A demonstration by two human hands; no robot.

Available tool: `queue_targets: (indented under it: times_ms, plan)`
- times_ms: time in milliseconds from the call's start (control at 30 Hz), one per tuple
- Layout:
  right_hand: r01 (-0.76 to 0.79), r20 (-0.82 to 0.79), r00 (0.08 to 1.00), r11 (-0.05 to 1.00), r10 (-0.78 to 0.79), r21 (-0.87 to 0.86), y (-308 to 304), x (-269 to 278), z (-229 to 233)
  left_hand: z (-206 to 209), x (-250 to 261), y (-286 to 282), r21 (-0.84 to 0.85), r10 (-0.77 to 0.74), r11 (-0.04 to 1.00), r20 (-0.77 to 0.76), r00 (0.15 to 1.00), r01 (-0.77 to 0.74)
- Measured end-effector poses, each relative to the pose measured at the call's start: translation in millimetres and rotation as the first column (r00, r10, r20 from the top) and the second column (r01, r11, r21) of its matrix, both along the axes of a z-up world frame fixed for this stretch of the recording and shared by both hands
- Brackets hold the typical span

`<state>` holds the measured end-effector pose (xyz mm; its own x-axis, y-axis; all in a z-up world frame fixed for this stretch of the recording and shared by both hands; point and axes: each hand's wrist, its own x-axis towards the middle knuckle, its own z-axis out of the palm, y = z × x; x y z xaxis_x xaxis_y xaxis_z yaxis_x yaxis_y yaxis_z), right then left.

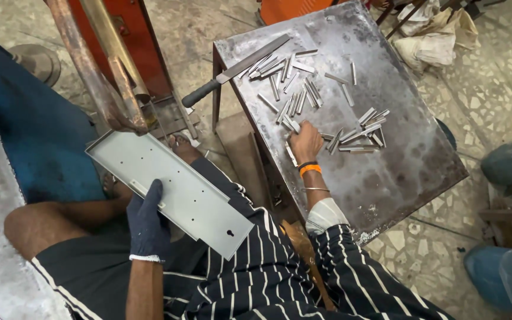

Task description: The person is using a spot welding machine to join small metal components and a file to smooth the edges.

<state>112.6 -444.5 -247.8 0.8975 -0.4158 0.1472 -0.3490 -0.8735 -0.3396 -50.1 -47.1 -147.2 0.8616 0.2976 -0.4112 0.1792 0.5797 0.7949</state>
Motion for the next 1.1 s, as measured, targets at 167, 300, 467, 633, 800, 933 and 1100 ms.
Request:
queue_targets:
  times_ms: [167,300,467,633,800,933,1100]
  plan:
    - [-0.028,0.001,1.0,1.0,0.028,0.0,-3.5,-2.1,-2.8,2.2,-4.6,1.5,-0.004,0.007,1.0,0.001,1.0,-0.007]
    - [-0.065,0.107,0.992,0.998,0.066,-0.006,-4.5,-0.9,-2.8,-4.0,-5.5,2.1,-0.01,0.014,1.0,0.044,0.999,-0.014]
    - [-0.06,0.046,0.997,0.998,0.059,0.005,2.3,-10.6,18.1,18.5,-9.7,-8.0,0.037,-0.024,0.999,-0.004,1.0,0.024]
    - [-0.053,0.051,0.998,0.987,0.046,0.149,41.9,-28.9,65.5,11.8,-8.0,-10.2,-0.067,0.026,0.997,-0.038,0.999,-0.029]
    - [0.011,0.021,1.0,0.979,-0.016,0.204,60.7,-24.2,62.1,15.0,-10.4,-18.1,-0.054,-0.046,0.998,-0.124,0.991,0.039]
    - [-0.137,0.07,0.99,0.931,0.12,0.339,88.1,-31.8,85.5,8.9,-13.8,-20.4,-0.078,-0.051,0.996,-0.059,0.997,0.046]
    - [-0.544,0.209,0.837,0.726,0.506,0.42,184.7,-92.0,164.7,19.0,-13.2,-30.4,0.017,-0.095,0.995,0.018,0.995,0.095]
